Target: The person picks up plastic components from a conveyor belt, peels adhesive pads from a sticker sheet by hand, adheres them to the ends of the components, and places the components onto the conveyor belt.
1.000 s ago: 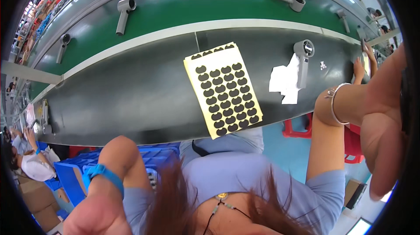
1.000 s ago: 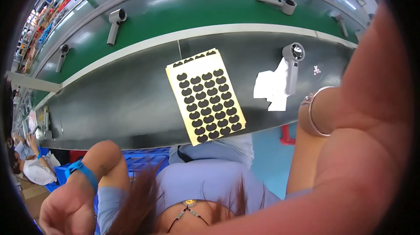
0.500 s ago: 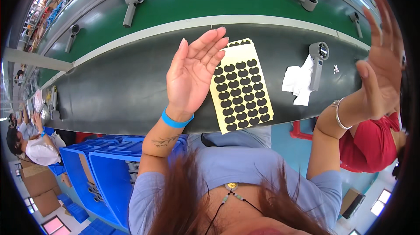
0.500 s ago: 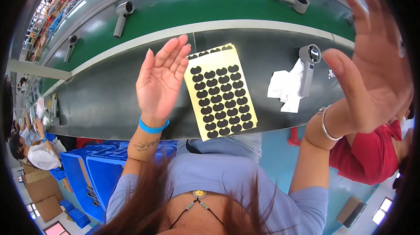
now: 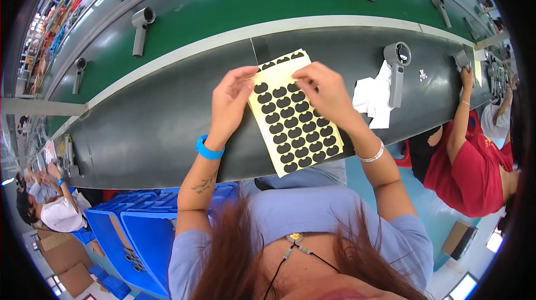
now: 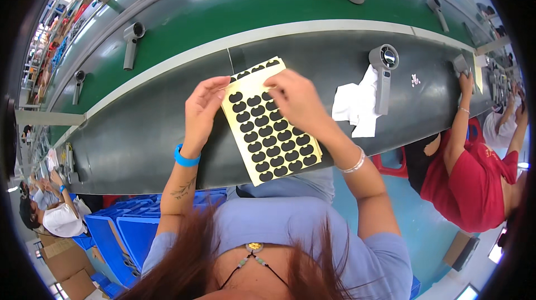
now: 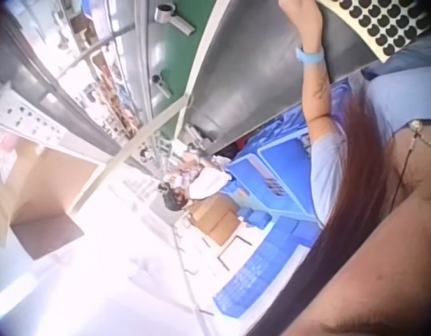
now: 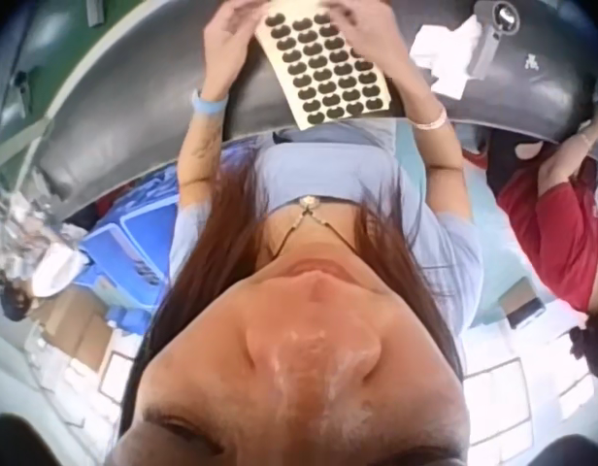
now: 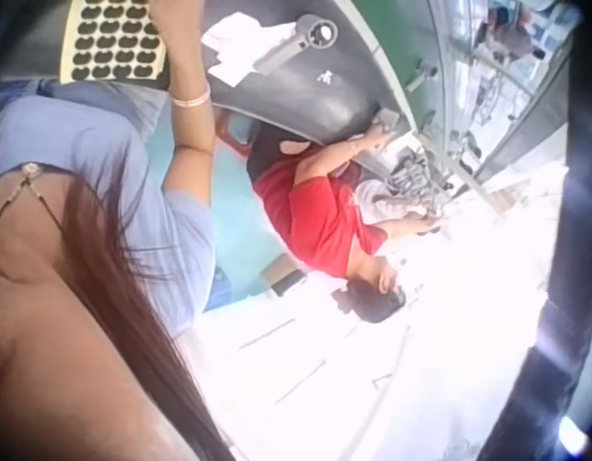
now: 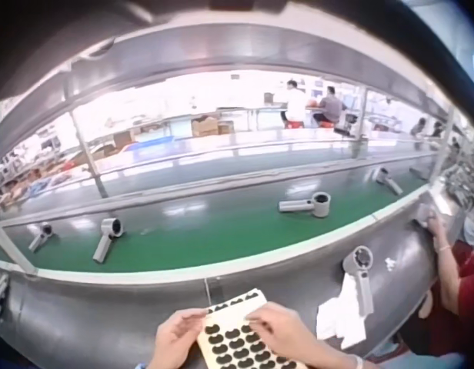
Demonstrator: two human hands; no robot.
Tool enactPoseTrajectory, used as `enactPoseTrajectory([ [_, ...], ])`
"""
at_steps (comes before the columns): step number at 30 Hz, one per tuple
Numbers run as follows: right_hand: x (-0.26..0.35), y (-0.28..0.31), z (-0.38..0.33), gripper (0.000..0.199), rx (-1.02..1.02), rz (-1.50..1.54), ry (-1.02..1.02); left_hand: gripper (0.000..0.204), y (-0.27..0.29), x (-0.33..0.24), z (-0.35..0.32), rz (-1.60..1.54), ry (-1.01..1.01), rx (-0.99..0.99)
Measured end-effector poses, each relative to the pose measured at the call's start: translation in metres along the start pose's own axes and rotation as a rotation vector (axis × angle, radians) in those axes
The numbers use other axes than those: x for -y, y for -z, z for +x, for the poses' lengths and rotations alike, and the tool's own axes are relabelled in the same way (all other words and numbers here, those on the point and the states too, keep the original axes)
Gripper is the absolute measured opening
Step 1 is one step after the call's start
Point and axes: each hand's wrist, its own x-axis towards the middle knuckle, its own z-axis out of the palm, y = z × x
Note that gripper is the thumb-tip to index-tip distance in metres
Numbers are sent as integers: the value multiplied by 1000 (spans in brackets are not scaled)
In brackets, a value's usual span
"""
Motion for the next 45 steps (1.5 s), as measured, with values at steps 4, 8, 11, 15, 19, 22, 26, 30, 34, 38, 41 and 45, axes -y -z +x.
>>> enactPoseTrajectory([
  [4, 8, -38, 7, 14, 60, 6, 68, 33, 5, 2, 5, -538, 199, -50],
  [8, 13, -49, 11, 16, 15, -183, 83, 38, -1, 12, -1, 147, -106, -13],
  [11, -5, -65, 9, 17, 83, -284, 99, 46, -2, 12, -9, 394, -224, -11],
  [15, 3, -67, 12, 11, 43, -135, 44, 52, -4, 9, -18, 447, -198, 23],
  [19, 14, -71, 10, 10, 68, -114, -36, 61, 1, 5, -24, 466, -198, 16],
  [22, 14, -61, 12, 5, 101, -104, -100, 61, -5, 4, -20, 454, -186, 11],
  [26, 14, -52, 17, 4, 106, -41, -126, 58, -5, 6, -16, 475, -243, 27],
  [30, 9, -45, 17, 3, 137, 68, -111, 54, -4, 7, -16, 574, -285, 37],
  [34, 7, -30, 20, 4, 157, 252, -115, 55, -7, 7, -18, 625, -298, 25],
  [38, -1, 11, 43, 6, -43, 332, -118, 52, -6, 10, -19, 593, -282, 23],
  [41, -20, 53, 71, 13, -215, 177, -101, 52, -8, 13, -15, 550, -287, 28],
  [45, -63, 95, 127, 35, -401, -126, 55, 52, -9, 11, -11, 537, -289, 33],
])
